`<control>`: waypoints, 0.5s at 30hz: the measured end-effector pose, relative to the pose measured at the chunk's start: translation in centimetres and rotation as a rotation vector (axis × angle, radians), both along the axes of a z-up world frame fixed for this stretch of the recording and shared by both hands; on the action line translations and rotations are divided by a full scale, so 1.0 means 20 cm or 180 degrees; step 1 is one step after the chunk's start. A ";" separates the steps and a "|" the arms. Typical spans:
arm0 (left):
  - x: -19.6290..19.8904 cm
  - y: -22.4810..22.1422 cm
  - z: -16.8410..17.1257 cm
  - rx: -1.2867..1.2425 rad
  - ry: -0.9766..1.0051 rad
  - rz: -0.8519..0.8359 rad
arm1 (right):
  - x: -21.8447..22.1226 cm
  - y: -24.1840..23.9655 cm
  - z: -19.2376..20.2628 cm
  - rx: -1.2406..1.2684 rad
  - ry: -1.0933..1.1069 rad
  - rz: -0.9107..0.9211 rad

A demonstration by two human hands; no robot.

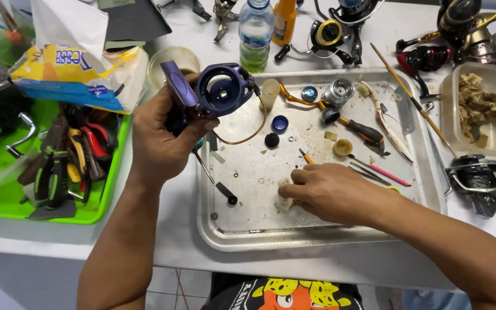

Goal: The person disassembles a fishing reel, removes a small component, and uses a brush to apply lubricant to internal parts. They handle the reel body, a small cap, and a brush while working at a cluttered workbench.

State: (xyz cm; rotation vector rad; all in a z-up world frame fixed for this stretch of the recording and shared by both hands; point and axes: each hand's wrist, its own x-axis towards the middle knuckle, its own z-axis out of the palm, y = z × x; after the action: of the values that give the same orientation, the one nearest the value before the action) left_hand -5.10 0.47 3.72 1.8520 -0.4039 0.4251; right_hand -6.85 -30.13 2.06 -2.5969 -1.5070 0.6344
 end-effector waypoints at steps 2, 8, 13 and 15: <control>-0.01 0.02 0.02 0.0050 -0.0048 0.0082 | 0.03 0.04 0.03 0.0048 0.0135 -0.0134; -0.03 0.05 0.07 0.0041 -0.0357 0.0181 | 0.20 0.20 0.15 0.0800 -0.0059 -0.0841; -0.02 0.06 0.10 -0.0024 -0.0422 0.0210 | 0.40 0.46 0.10 0.0808 -0.1003 -0.1094; -0.02 0.06 0.11 -0.0016 -0.0444 0.0234 | 0.47 0.59 0.12 0.1051 -0.1179 -0.0899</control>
State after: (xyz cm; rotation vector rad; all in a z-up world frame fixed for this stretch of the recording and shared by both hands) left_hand -5.53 1.73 5.85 1.8422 -0.4294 0.6070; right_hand 2.56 -18.33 4.43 -2.6766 -1.1549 -0.1210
